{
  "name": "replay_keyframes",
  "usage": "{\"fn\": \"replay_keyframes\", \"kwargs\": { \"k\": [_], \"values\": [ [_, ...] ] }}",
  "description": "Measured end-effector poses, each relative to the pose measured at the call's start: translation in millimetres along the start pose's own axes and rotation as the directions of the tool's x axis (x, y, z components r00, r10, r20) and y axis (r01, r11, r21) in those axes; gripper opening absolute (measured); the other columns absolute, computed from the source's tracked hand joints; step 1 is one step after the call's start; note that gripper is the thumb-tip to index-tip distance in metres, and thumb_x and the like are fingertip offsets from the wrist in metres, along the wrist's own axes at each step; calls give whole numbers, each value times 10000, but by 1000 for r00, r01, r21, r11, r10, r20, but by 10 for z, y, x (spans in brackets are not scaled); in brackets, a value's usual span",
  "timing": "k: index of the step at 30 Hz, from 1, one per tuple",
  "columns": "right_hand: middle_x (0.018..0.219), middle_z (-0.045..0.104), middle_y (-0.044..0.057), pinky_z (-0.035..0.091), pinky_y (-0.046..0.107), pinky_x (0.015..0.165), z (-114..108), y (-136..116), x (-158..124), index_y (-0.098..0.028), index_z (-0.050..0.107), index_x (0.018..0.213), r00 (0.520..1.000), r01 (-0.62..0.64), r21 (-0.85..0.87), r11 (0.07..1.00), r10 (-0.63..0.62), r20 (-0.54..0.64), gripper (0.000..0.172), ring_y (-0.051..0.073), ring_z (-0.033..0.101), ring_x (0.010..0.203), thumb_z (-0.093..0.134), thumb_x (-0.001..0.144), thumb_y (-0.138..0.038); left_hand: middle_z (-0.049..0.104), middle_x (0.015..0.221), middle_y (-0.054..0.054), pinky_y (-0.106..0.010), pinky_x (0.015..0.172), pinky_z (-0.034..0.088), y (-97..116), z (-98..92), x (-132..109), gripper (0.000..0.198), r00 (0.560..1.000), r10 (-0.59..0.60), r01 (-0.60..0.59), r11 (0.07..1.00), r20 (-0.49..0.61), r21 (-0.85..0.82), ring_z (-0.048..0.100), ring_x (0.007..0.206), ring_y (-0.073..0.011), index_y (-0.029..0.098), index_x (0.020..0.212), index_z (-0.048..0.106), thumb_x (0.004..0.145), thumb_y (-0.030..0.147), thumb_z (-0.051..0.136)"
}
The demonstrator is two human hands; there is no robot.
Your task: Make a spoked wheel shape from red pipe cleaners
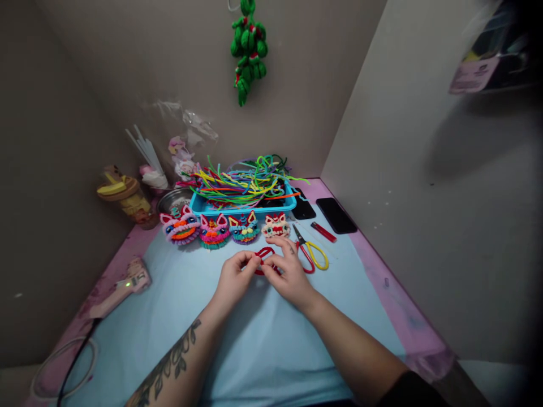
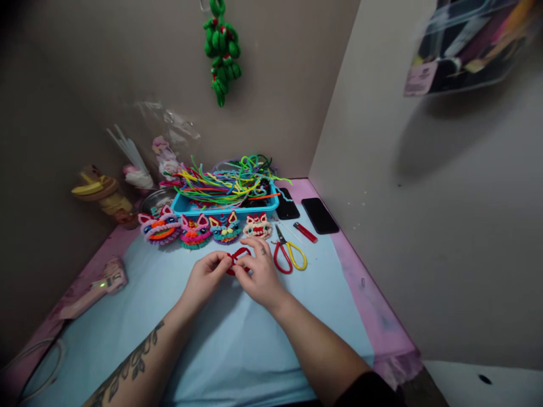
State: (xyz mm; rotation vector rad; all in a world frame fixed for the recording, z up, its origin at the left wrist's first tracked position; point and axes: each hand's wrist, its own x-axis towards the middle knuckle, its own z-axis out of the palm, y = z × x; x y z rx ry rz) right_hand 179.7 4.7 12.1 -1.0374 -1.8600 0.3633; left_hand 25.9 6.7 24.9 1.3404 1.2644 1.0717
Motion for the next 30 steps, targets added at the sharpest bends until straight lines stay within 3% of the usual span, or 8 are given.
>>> {"fn": "replay_keyframes", "kwargs": {
  "k": [4, 8, 14, 20, 30],
  "values": [
    [1141, 523, 76, 371, 479, 993, -20, 3, 1, -227, 644, 793, 1000, -12, 20, 1000, 13, -24, 69, 266, 440, 1167, 579, 809, -208, 595, 645, -6, -237, 614, 419, -21, -16, 10, 252, 1000, 1, -1, 1000, 31, 12, 522, 611, -124, 142, 696, 595, 787, 375, 567],
    [1124, 525, 69, 389, 463, 978, -38, 43, -4, -266, 656, 979, 998, 34, 38, 999, -33, -50, 207, 237, 470, 1120, 530, 846, -170, 610, 662, -21, -247, 634, 428, -23, -21, 5, 246, 990, -1, -8, 998, 141, 64, 543, 632, -136, 142, 698, 592, 807, 355, 534],
    [995, 591, 51, 425, 433, 930, -39, 78, 4, -275, 663, 980, 994, 108, 66, 992, -110, 20, 245, 215, 488, 1041, 510, 857, -128, 613, 686, -27, -259, 672, 434, 18, -29, -3, 214, 972, 0, -34, 990, 236, 138, 544, 666, -149, 144, 713, 591, 807, 313, 497],
    [830, 654, 33, 415, 420, 848, -61, 40, 22, -253, 645, 967, 988, 147, -38, 988, -146, 47, 231, 222, 486, 915, 494, 859, -116, 591, 665, -18, -253, 672, 426, 46, -41, 3, 223, 970, 17, -59, 985, 241, 165, 537, 663, -148, 158, 671, 560, 801, 320, 480],
    [832, 633, 39, 300, 440, 979, 16, 71, 0, -225, 598, 866, 988, 141, -244, 959, -120, 100, 184, 223, 468, 921, 478, 847, -87, 561, 616, -1, -253, 623, 397, -20, 66, -20, 228, 995, 21, -50, 954, 102, 294, 497, 616, -148, 172, 635, 539, 789, 326, 470]
  ]
}}
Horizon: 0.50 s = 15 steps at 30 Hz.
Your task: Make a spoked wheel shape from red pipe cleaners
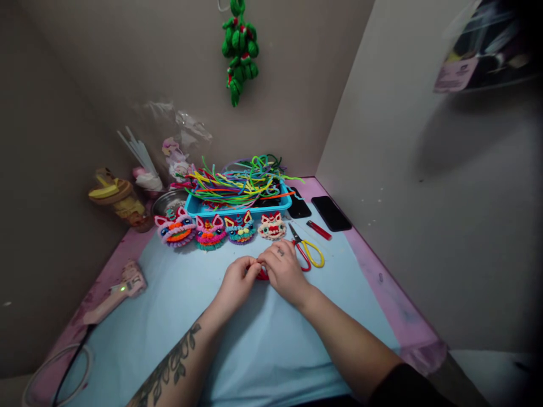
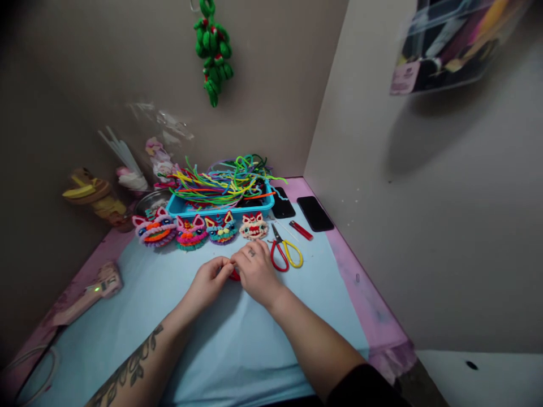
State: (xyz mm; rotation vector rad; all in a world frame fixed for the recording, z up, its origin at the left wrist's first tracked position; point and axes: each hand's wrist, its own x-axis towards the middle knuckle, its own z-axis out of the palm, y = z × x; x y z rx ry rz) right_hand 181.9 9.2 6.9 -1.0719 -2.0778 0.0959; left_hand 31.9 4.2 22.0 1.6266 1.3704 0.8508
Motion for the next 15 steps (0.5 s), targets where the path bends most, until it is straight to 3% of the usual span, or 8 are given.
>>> {"fn": "replay_keyframes", "kwargs": {
  "k": [5, 12, 15],
  "values": [
    [870, 590, 58, 323, 460, 960, 5, 2, 16, -222, 587, 842, 997, -51, 25, 998, 49, 62, 166, 241, 449, 944, 490, 821, -88, 581, 644, -13, -275, 648, 396, -31, 7, -4, 215, 999, 27, -26, 998, -35, 52, 511, 642, -163, 180, 652, 548, 806, 311, 476],
    [1047, 502, 79, 376, 466, 953, 46, 36, 26, -212, 559, 765, 980, -188, 211, 959, 170, 101, 153, 244, 412, 1075, 460, 845, -126, 626, 757, -56, -396, 862, 355, 29, -6, -70, 171, 943, 312, -219, 842, -114, 493, 532, 825, -219, 193, 722, 610, 838, 224, 489],
    [1052, 497, 72, 384, 460, 953, 45, 64, 21, -209, 559, 762, 973, -213, 273, 938, 178, 149, 165, 228, 432, 1068, 447, 864, -143, 628, 760, -49, -419, 903, 328, 50, -34, -66, 162, 945, 313, -233, 854, -100, 465, 529, 853, -222, 199, 719, 611, 832, 229, 500]
  ]
}}
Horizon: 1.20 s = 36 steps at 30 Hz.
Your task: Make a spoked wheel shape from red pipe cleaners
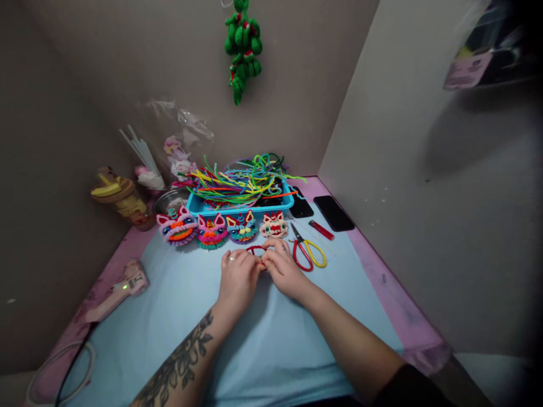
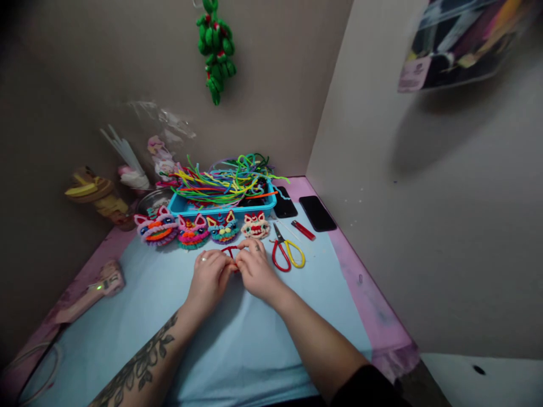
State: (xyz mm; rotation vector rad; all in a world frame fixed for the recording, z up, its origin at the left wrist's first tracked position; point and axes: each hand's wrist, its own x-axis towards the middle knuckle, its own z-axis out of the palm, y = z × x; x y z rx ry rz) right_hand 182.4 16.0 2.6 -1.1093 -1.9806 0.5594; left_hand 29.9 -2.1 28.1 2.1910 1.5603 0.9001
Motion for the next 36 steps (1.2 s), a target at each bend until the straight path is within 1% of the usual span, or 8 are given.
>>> {"fn": "replay_keyframes", "kwargs": {
  "k": [3, 6, 9, 13, 18, 23, 29, 36],
  "values": [
    [1070, 506, 72, 378, 459, 965, -37, -6, -6, -207, 579, 784, 1000, -23, 59, 998, 24, -17, 139, 228, 443, 1095, 473, 863, -166, 589, 696, -32, -335, 763, 391, -57, -22, 40, 198, 986, -117, 150, 938, 121, -313, 523, 738, -186, 180, 672, 567, 824, 290, 504],
    [1127, 514, 74, 354, 473, 999, -83, -30, -17, -222, 613, 893, 998, 10, 86, 996, -5, -67, 127, 241, 426, 1157, 524, 831, -158, 540, 624, 0, -270, 630, 374, -120, -37, 77, 275, 917, -203, 384, 681, 343, -623, 474, 605, -137, 165, 650, 523, 791, 400, 545],
    [1131, 542, 59, 343, 486, 1018, -111, -43, -24, -255, 638, 943, 992, 95, 69, 993, -89, -86, 195, 246, 412, 1192, 539, 819, -141, 524, 607, 10, -253, 616, 353, -135, -49, 88, 340, 874, -179, 477, 498, 453, -724, 448, 586, -119, 153, 650, 521, 717, 467, 633],
    [1083, 580, 49, 359, 483, 1010, -120, -45, -19, -269, 676, 874, 980, 164, 35, 986, -158, -124, 192, 245, 416, 1183, 538, 830, -143, 520, 606, 6, -248, 616, 348, -117, -43, 81, 365, 867, -168, 491, 450, 469, -746, 440, 593, -115, 148, 645, 526, 694, 480, 668],
    [1035, 601, 49, 382, 483, 979, -104, -71, -17, -266, 676, 809, 977, 133, 63, 989, -121, -175, 161, 245, 451, 1140, 550, 826, -166, 542, 614, 0, -252, 614, 376, -110, 1, 79, 367, 884, -167, 457, 508, 438, -730, 468, 596, -120, 147, 657, 549, 708, 495, 653],
    [1016, 598, 49, 366, 459, 984, -73, -95, -23, -241, 640, 733, 976, 38, 135, 990, -8, -219, 121, 238, 487, 1106, 574, 806, -172, 581, 647, -17, -270, 652, 411, -86, 46, 63, 308, 933, -195, 351, 681, 303, -643, 514, 639, -145, 155, 675, 568, 792, 440, 562],
    [985, 569, 53, 395, 390, 942, -47, -90, -6, -207, 605, 658, 970, -133, 297, 946, 185, -157, 134, 205, 538, 1012, 607, 792, -206, 615, 729, -38, -318, 784, 388, -55, 43, 15, 199, 1000, -17, 19, 975, 13, -222, 536, 778, -188, 192, 710, 602, 851, 284, 497],
    [956, 536, 48, 409, 370, 902, -7, -44, 5, -200, 587, 633, 960, -216, 304, 928, 259, -107, 131, 200, 532, 971, 589, 764, -201, 659, 753, -26, -477, 1015, 189, -57, 35, -24, 198, 977, 209, -191, 953, -53, 236, 551, 870, -200, 223, 767, 633, 879, 203, 470]
  ]
}}
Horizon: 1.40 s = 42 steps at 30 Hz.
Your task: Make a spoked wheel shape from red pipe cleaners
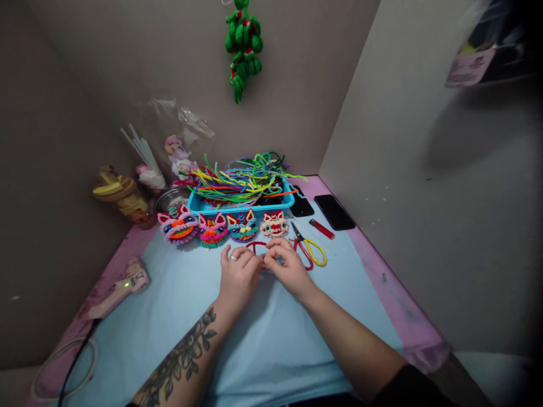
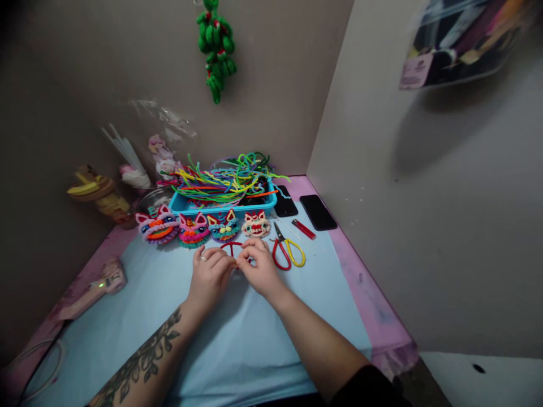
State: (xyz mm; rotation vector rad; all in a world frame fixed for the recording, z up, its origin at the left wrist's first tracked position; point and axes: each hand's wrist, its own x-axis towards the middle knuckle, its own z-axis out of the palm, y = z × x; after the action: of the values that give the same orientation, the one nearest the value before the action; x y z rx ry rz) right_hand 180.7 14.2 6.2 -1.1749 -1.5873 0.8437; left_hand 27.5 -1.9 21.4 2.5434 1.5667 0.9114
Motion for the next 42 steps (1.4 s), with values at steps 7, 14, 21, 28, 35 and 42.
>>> {"fn": "replay_keyframes", "kwargs": {
  "k": [7, 14, 21, 28, 35, 42],
  "values": [
    [1092, 499, 76, 384, 388, 966, -25, 48, 40, -188, 579, 619, 984, -114, 86, 990, 101, 145, 136, 226, 489, 1128, 566, 754, -200, 660, 738, -21, -495, 1057, 83, 14, 12, -20, 194, 998, 65, -63, 996, -26, 58, 569, 913, -205, 244, 787, 639, 886, 222, 474],
    [1128, 512, 99, 347, 424, 1004, -45, 29, 53, -185, 606, 624, 988, -142, 49, 989, 138, 70, 116, 255, 454, 1201, 598, 739, -177, 668, 819, -43, -412, 941, 335, -44, 69, 19, 145, 993, -107, 117, 952, 50, -284, 567, 884, -202, 213, 810, 637, 857, 244, 504],
    [1211, 513, 69, 339, 442, 1035, -79, -49, -1, -234, 671, 820, 987, 121, -112, 986, -132, -88, 102, 241, 455, 1189, 614, 776, -163, 641, 750, -39, -283, 727, 423, -53, 53, 62, 196, 899, -375, 434, 703, 226, -563, 571, 755, -180, 176, 729, 606, 820, 317, 504],
    [1173, 531, 64, 359, 470, 1030, -77, -47, -20, -239, 678, 778, 931, 318, -311, 896, -357, -76, 136, 261, 390, 1217, 582, 805, -146, 608, 713, -28, -262, 707, 420, -20, 15, 81, 223, 872, -392, 486, 624, 293, -612, 543, 716, -163, 162, 716, 590, 811, 345, 505],
    [1217, 507, 76, 334, 481, 1044, -63, -45, -22, -215, 598, 798, 934, 341, -351, 872, -358, 19, 162, 263, 347, 1246, 486, 824, -102, 605, 691, -25, -259, 679, 425, 2, 28, 68, 198, 875, -387, 479, 601, 292, -639, 539, 678, -155, 160, 692, 594, 793, 313, 519],
    [1212, 509, 88, 293, 500, 1065, -26, 17, -30, -209, 545, 817, 950, 309, -327, 893, -303, 72, 180, 263, 295, 1299, 435, 805, -67, 606, 671, -20, -256, 673, 417, 10, 52, 63, 189, 865, -401, 494, 565, 303, -661, 534, 660, -148, 152, 674, 615, 774, 302, 557]
  ]
}}
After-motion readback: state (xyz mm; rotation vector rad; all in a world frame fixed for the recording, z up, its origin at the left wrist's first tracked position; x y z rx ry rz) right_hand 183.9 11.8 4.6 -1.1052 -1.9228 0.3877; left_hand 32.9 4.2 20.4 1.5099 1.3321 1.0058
